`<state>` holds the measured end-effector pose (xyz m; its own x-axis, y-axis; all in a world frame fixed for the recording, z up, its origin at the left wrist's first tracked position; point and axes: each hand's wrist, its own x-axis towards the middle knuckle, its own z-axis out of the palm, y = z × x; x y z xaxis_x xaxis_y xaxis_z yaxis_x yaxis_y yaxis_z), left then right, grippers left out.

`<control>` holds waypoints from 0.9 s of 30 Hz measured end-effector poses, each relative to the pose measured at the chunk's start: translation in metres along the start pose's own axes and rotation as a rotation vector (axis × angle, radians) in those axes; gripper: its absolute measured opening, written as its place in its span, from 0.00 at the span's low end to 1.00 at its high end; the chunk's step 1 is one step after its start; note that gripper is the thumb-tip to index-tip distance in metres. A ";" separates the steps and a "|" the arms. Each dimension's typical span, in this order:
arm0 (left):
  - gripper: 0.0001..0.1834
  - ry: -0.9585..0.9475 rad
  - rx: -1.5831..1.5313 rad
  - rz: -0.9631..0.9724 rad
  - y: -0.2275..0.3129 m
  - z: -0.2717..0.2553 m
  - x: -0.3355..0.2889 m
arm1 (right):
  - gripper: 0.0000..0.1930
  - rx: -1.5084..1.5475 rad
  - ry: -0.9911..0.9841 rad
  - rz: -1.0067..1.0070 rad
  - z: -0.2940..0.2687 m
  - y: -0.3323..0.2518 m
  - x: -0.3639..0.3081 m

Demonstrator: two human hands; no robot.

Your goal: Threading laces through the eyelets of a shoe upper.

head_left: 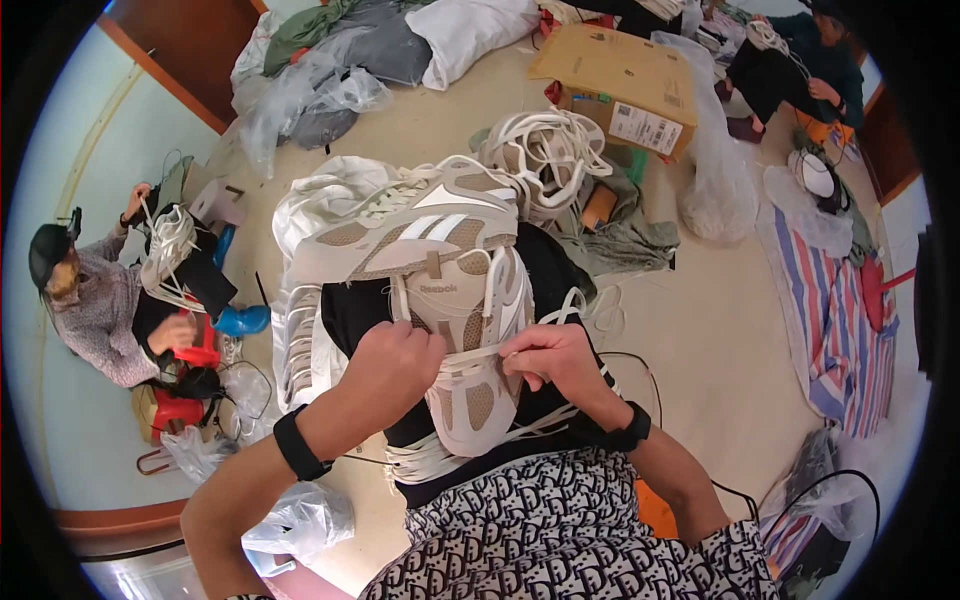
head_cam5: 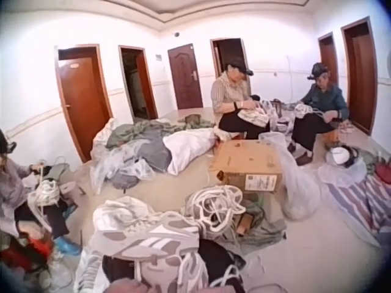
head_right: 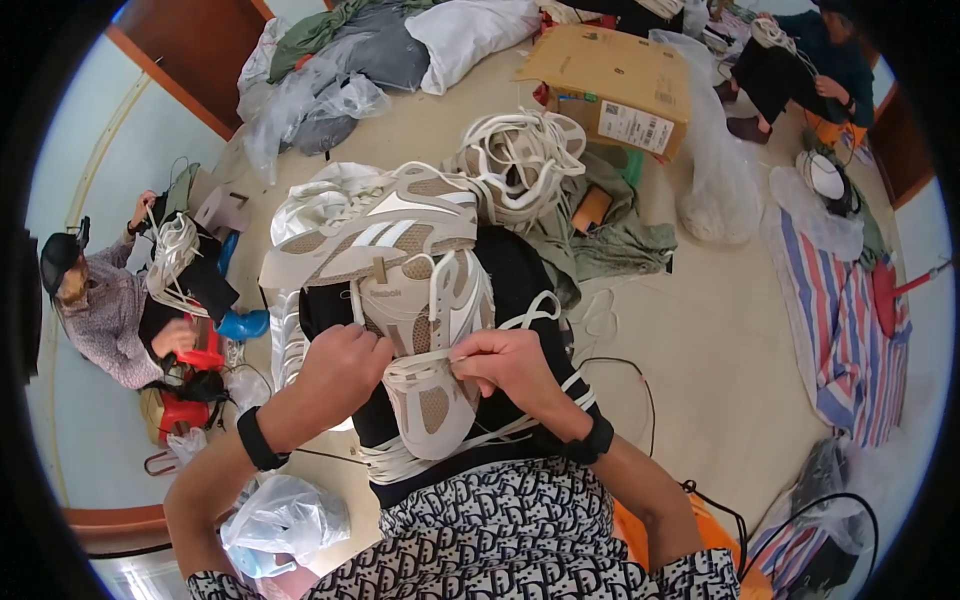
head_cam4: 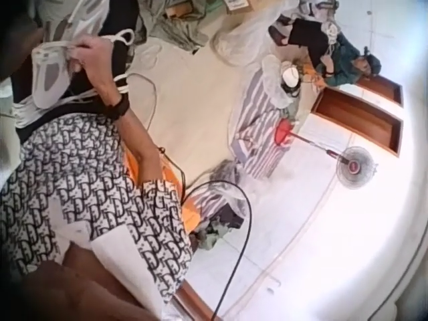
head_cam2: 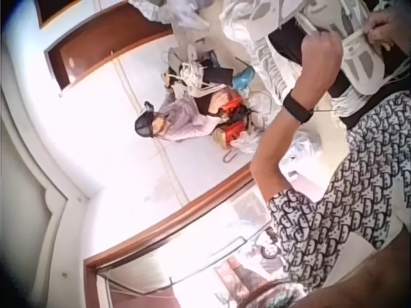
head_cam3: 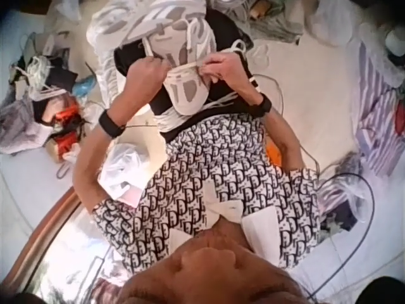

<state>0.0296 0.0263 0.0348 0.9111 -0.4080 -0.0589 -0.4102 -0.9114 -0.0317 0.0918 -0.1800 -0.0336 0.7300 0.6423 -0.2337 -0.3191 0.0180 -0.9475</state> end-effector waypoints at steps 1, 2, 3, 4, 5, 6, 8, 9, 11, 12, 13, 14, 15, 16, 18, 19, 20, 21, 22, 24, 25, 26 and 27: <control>0.05 0.035 0.067 0.084 0.001 -0.003 0.002 | 0.05 0.045 -0.017 -0.039 -0.001 0.001 0.000; 0.05 0.060 0.069 0.106 0.002 -0.008 0.003 | 0.06 0.052 -0.032 -0.060 -0.003 0.002 -0.001; 0.05 0.151 -0.085 0.016 0.004 -0.013 0.004 | 0.07 0.040 -0.059 -0.083 -0.004 0.002 -0.001; 0.05 0.158 -0.231 -0.086 0.006 -0.017 0.007 | 0.07 0.061 -0.042 -0.089 -0.006 0.003 -0.001; 0.05 0.241 -0.235 -0.064 0.009 -0.023 0.006 | 0.07 0.026 -0.026 -0.098 -0.007 0.003 0.000; 0.06 0.302 -0.522 -0.254 0.013 -0.028 0.004 | 0.07 -0.024 0.012 -0.113 -0.008 0.003 0.001; 0.05 0.459 -0.788 -0.316 0.021 -0.029 0.006 | 0.07 -0.050 0.022 -0.135 -0.009 0.005 0.002; 0.05 0.441 -0.781 -0.321 0.026 -0.026 0.009 | 0.07 -0.132 0.035 -0.135 -0.008 0.006 0.003; 0.05 0.267 -0.576 -0.334 0.033 -0.014 0.016 | 0.08 -0.304 0.065 -0.387 -0.007 0.009 0.008; 0.04 0.251 -0.574 -0.366 0.036 -0.008 0.019 | 0.08 -0.512 0.112 -0.581 -0.005 0.010 0.009; 0.04 0.292 -0.564 -0.329 0.039 -0.002 0.021 | 0.08 -0.501 0.102 -0.595 -0.004 0.011 0.010; 0.04 0.336 -0.526 -0.332 0.042 0.003 0.023 | 0.09 -0.533 0.120 -0.594 -0.003 0.012 0.010; 0.04 0.371 -0.497 -0.338 0.044 0.007 0.024 | 0.10 -0.562 0.125 -0.564 -0.002 0.012 0.011; 0.04 0.377 -0.486 -0.330 0.044 0.009 0.025 | 0.10 -0.565 0.143 -0.593 -0.001 0.011 0.011; 0.04 0.257 -0.447 -0.356 0.045 0.011 0.027 | 0.09 -0.811 0.160 -0.588 0.000 0.011 0.010; 0.04 0.263 -0.436 -0.355 0.044 0.011 0.028 | 0.09 -0.805 0.156 -0.600 0.000 0.010 0.010; 0.05 0.233 -0.450 -0.363 0.044 0.010 0.028 | 0.09 -0.850 0.175 -0.626 0.000 0.009 0.009; 0.05 0.204 -0.464 -0.370 0.044 0.009 0.030 | 0.10 -0.894 0.194 -0.652 0.001 0.009 0.009; 0.05 0.202 -0.463 -0.369 0.043 0.008 0.031 | 0.10 -0.893 0.195 -0.652 0.000 0.009 0.008; 0.04 0.169 -0.499 -0.393 0.044 0.006 0.032 | 0.12 -0.883 0.212 -0.654 0.000 0.009 0.007; 0.04 0.186 -0.494 -0.392 0.044 0.005 0.033 | 0.12 -0.875 0.220 -0.663 -0.001 0.010 0.007; 0.04 0.182 -0.531 -0.400 0.044 0.005 0.034 | 0.12 -0.899 0.224 -0.685 -0.001 0.010 0.007; 0.04 0.178 -0.568 -0.409 0.044 0.004 0.034 | 0.12 -0.944 0.225 -0.699 -0.002 0.011 0.007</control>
<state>0.0427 -0.0274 0.0273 0.9998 0.0134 0.0114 0.0057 -0.8601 0.5100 0.0949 -0.1769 -0.0458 0.6881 0.5674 0.4522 0.6904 -0.3203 -0.6486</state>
